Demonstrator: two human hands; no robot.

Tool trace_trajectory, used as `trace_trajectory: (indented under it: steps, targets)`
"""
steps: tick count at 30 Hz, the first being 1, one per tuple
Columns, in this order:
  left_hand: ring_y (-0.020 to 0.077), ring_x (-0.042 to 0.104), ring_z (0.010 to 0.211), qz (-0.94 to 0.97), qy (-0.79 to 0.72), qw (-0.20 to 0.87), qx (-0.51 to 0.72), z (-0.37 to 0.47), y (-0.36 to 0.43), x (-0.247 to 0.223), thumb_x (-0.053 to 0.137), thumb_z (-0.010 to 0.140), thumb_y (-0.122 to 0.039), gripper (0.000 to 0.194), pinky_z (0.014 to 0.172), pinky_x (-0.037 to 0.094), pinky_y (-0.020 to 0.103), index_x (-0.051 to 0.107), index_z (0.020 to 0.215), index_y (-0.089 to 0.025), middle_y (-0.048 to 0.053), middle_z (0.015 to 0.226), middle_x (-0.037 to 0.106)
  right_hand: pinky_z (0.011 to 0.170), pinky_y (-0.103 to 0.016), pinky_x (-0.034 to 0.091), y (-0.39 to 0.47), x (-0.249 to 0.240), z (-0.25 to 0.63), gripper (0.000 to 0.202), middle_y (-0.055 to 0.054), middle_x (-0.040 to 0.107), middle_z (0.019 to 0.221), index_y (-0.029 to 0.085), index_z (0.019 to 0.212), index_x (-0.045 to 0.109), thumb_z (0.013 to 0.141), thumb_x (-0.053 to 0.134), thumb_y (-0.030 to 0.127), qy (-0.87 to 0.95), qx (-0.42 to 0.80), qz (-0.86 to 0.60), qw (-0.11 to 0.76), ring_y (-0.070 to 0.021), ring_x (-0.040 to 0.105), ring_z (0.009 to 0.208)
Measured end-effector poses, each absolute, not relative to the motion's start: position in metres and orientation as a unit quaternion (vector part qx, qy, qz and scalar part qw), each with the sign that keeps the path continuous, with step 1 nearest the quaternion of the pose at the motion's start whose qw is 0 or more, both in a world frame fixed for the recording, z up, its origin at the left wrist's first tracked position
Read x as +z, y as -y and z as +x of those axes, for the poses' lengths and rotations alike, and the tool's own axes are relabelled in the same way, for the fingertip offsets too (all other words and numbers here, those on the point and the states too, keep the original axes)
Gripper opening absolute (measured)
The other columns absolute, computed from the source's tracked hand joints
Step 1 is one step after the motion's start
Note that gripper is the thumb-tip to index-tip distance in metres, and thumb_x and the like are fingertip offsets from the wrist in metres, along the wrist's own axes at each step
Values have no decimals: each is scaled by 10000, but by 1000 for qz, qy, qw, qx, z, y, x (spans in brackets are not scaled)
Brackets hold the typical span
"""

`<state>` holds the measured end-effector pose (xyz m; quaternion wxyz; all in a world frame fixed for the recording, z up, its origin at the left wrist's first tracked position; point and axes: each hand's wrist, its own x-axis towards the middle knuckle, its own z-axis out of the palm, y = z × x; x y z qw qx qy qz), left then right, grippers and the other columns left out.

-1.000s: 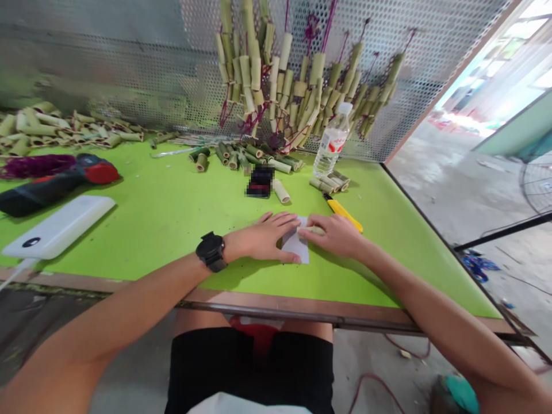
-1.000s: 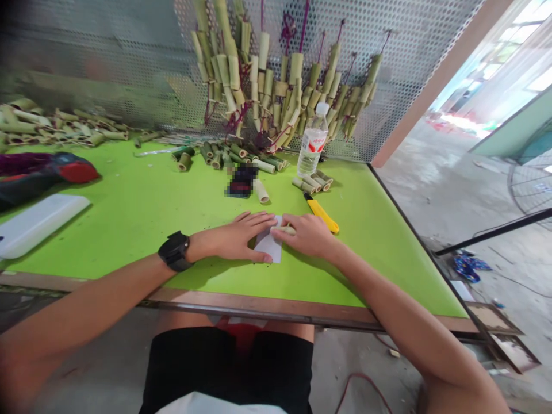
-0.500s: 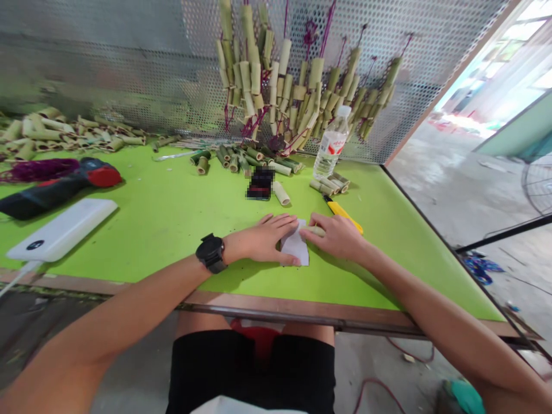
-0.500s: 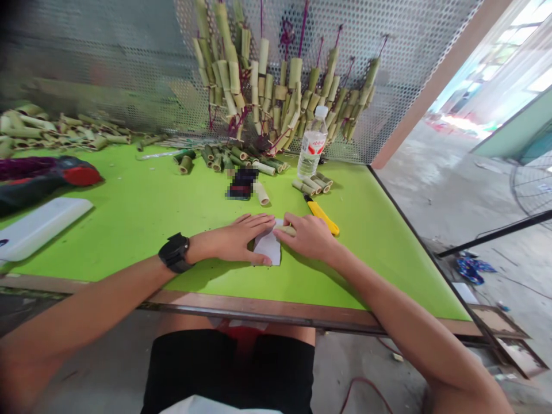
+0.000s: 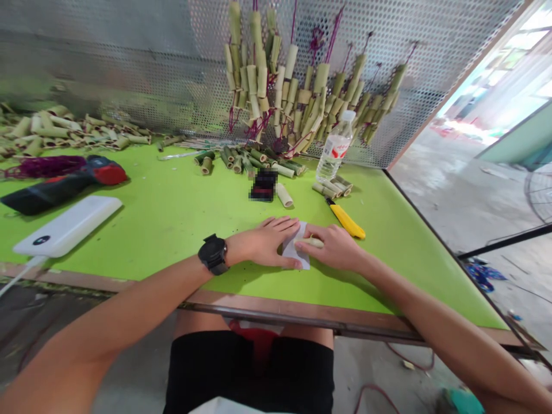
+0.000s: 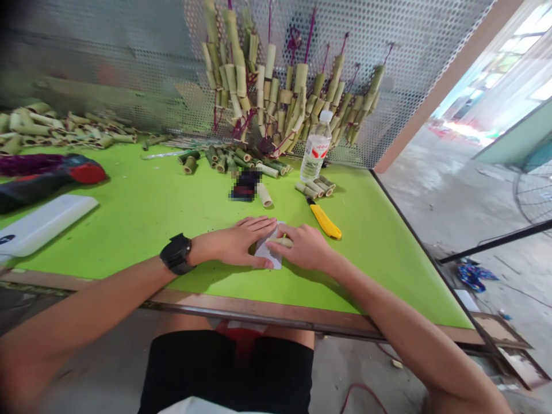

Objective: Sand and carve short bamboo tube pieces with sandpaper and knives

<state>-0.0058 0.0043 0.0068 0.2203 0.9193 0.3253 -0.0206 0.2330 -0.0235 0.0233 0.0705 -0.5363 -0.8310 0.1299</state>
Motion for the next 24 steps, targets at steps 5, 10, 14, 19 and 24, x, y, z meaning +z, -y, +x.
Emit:
trace_trajectory:
  steps: [5,10,14,19,24]
  targets:
    - [374,97,1744,920,-326,216,-9,-7,-4,5,478,952,-913,1118,1397,71,568,270,1780,-191,155,1864,142,641,-325,297,19,23,236,416,-63,751,753,259,986,792,1029,592,621,807,56,-584,72,-245,639,715]
    - [357,78,1748,920,-320,227,-3,-7,-5,2,460,948,-932,1116,1396,46,560,256,1785,-223,124,1869,127,647,-310,307,26,24,231,406,-26,740,728,260,1017,799,1037,585,604,839,123,-526,69,-210,618,665]
    - [344,95,1748,922,-321,219,2,-7,-5,1,440,961,-927,1086,1391,58,566,260,1783,-240,122,1868,140,661,-313,304,21,25,234,422,-53,761,775,258,1026,807,1036,578,613,818,96,-565,55,-236,646,740]
    - [340,97,1748,920,-327,218,-3,-7,-4,3,426,956,-940,1098,1395,64,555,265,1783,-236,119,1868,141,658,-318,296,23,23,233,419,-43,737,744,248,1063,796,1039,569,600,829,82,-549,59,-226,621,698]
    - [353,100,1747,920,-324,220,1,-6,-6,2,451,945,-942,1107,1392,59,571,272,1781,-240,122,1868,142,659,-319,279,23,24,233,409,-28,735,736,264,1051,800,1039,577,605,844,99,-525,50,-219,625,695]
